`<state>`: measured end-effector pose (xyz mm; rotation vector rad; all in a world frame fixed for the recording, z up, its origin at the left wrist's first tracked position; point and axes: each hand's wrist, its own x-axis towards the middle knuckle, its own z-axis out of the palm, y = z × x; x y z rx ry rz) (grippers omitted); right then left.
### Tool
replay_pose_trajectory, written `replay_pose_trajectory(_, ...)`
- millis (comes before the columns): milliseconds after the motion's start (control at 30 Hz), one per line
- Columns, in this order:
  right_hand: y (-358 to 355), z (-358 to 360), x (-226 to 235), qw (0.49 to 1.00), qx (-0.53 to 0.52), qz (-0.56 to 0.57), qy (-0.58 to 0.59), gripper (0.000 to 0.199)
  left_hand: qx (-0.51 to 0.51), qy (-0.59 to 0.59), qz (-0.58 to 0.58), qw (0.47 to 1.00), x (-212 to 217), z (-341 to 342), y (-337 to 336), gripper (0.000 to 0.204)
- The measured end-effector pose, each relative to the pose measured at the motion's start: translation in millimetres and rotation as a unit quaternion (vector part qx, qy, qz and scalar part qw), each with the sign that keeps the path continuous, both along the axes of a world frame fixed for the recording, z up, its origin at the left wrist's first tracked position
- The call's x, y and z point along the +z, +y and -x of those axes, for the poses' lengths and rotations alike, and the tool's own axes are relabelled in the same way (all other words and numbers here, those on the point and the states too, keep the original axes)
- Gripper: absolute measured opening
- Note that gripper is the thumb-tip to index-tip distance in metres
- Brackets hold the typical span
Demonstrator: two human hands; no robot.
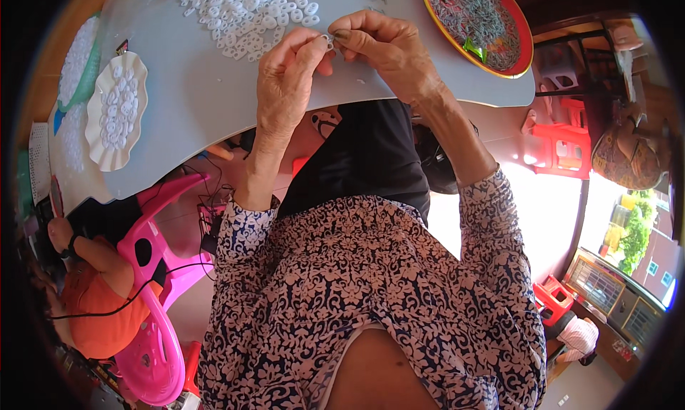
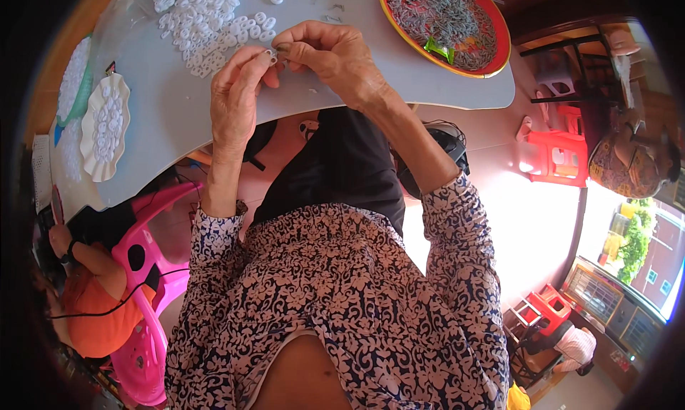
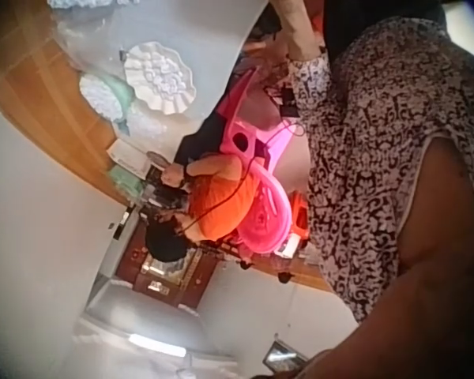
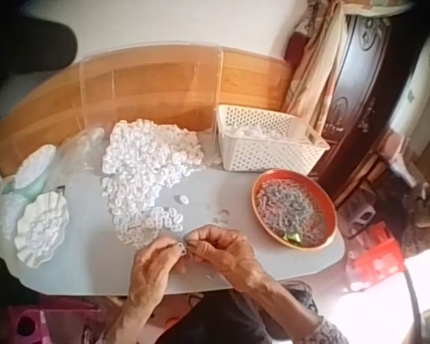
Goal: Assembling or sorting small white plastic components on a table.
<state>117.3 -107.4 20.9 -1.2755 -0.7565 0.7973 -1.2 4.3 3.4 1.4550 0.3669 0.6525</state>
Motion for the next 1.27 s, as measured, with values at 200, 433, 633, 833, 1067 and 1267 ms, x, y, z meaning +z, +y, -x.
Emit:
replay_pose_trajectory(200,-1.0,-6.8,-2.2,0.997,0.056,0.002,-0.051,0.014,-0.022,0.003,-0.008,1.0,1.1,0.7,1.1,0.019)
replay_pose_trajectory(433,-3.2,-8.4,-4.5,0.997,0.06,-0.013,-0.048,0.017,-0.004,0.012,-0.002,1.0,3.7,0.4,-0.5,0.018)
replay_pose_trajectory(633,-2.7,-8.3,-1.9,0.997,0.07,-0.005,-0.045,0.015,-0.022,0.018,-0.017,0.999,1.4,1.8,2.8,0.019)
replay_pose_trajectory(833,-3.8,-8.8,-2.4,0.995,0.071,-0.007,-0.064,0.014,-0.045,0.023,-0.04,0.998,-0.9,1.6,5.4,0.02)
replay_pose_trajectory(1067,-2.4,-7.4,-2.8,0.997,0.059,-0.028,-0.037,0.014,-0.05,0.024,-0.054,0.997,-1.4,2.1,7.3,0.021)
replay_pose_trajectory(1267,-3.6,-6.4,-5.5,0.997,0.05,-0.013,-0.063,0.014,-0.049,0.012,-0.068,0.996,0.1,1.6,4.2,0.021)
